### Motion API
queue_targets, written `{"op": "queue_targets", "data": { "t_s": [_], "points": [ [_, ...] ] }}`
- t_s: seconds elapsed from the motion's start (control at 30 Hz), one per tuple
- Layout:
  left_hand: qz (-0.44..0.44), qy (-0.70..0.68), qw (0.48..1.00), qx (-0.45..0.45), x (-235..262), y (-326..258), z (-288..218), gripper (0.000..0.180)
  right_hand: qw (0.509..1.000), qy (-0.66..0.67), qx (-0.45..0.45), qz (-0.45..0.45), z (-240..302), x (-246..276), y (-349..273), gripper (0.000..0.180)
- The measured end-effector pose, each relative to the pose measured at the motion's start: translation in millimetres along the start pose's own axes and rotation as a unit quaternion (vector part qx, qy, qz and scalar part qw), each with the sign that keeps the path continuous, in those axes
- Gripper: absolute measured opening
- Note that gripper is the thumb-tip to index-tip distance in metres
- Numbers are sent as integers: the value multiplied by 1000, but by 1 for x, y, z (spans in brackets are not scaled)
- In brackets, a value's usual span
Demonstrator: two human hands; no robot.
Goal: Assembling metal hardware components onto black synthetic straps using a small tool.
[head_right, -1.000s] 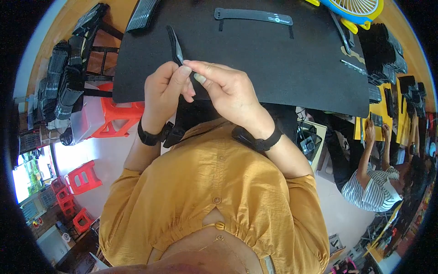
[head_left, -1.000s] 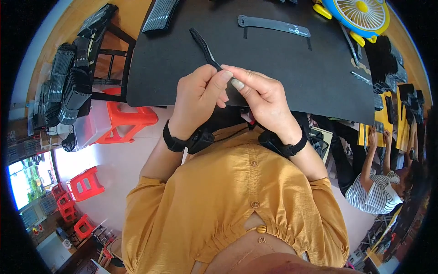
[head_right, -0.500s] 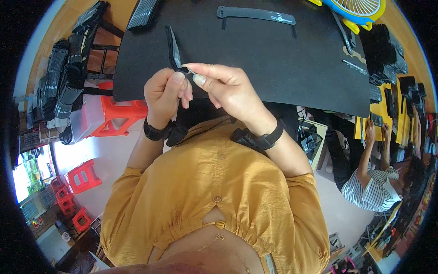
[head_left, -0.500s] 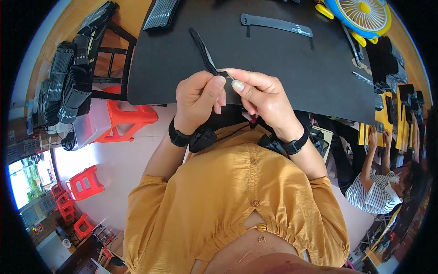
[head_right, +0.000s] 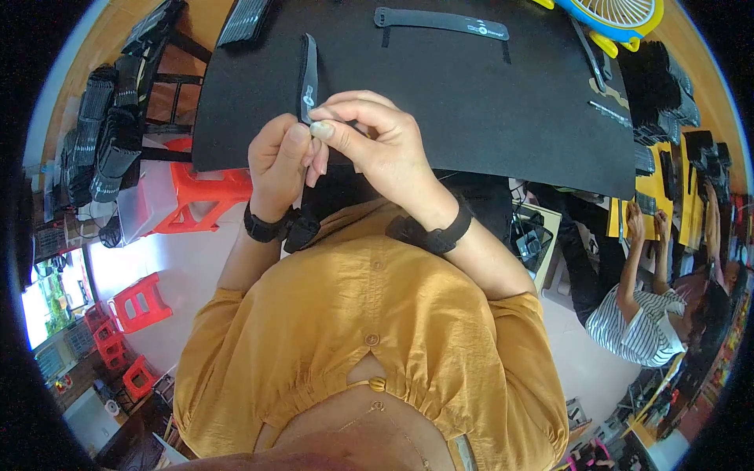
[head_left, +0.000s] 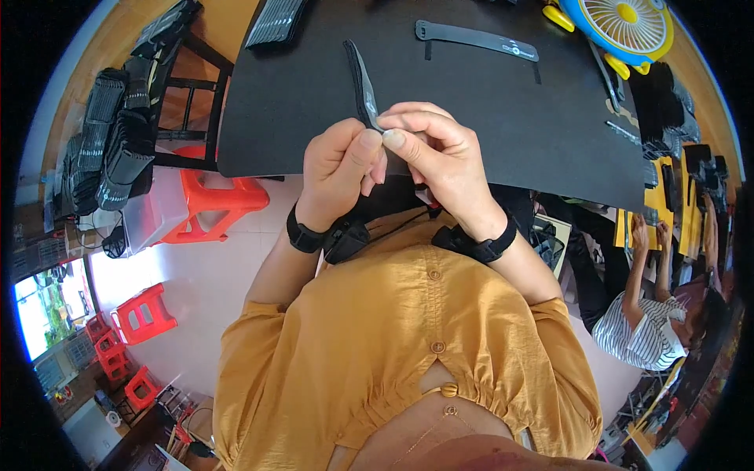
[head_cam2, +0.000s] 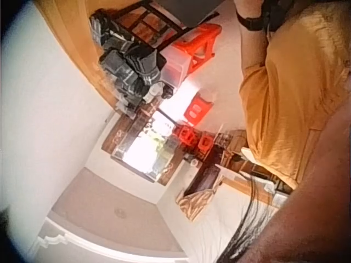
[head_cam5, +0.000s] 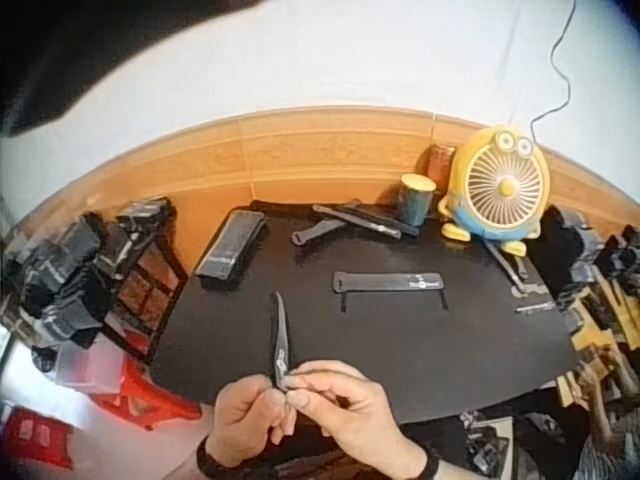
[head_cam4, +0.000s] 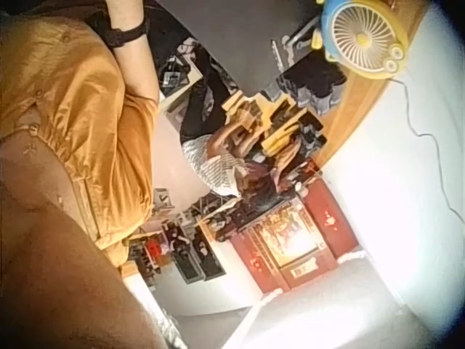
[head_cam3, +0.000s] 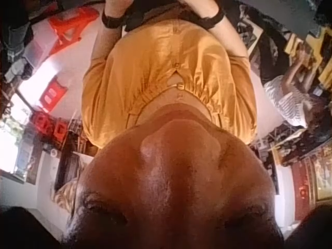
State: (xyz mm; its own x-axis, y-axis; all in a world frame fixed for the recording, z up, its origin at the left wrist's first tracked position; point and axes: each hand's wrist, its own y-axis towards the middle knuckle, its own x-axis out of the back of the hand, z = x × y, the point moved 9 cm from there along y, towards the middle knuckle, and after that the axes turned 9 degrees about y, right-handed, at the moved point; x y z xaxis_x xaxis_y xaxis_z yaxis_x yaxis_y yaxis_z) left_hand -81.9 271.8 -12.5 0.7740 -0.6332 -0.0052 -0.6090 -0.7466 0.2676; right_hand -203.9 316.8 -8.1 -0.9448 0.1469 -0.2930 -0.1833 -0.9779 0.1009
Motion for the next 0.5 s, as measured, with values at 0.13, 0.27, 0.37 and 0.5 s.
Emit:
{"op": "queue_targets", "data": {
  "t_s": [0.13,0.27,0.37,0.5],
  "points": [
    [0,48,999,15,-1,0,-4,30,997,-48,64,2,10,1,2,17],
    [20,180,982,-45,-6,-1,-14,30,985,-101,140,-13,21,-4,-1,11],
    [19,187,980,-65,-6,-3,-14,29,967,-154,203,-19,30,-9,-6,9],
    [-8,163,985,-48,-5,-7,-10,27,996,-54,52,-49,2,-2,3,11]
  ]
}}
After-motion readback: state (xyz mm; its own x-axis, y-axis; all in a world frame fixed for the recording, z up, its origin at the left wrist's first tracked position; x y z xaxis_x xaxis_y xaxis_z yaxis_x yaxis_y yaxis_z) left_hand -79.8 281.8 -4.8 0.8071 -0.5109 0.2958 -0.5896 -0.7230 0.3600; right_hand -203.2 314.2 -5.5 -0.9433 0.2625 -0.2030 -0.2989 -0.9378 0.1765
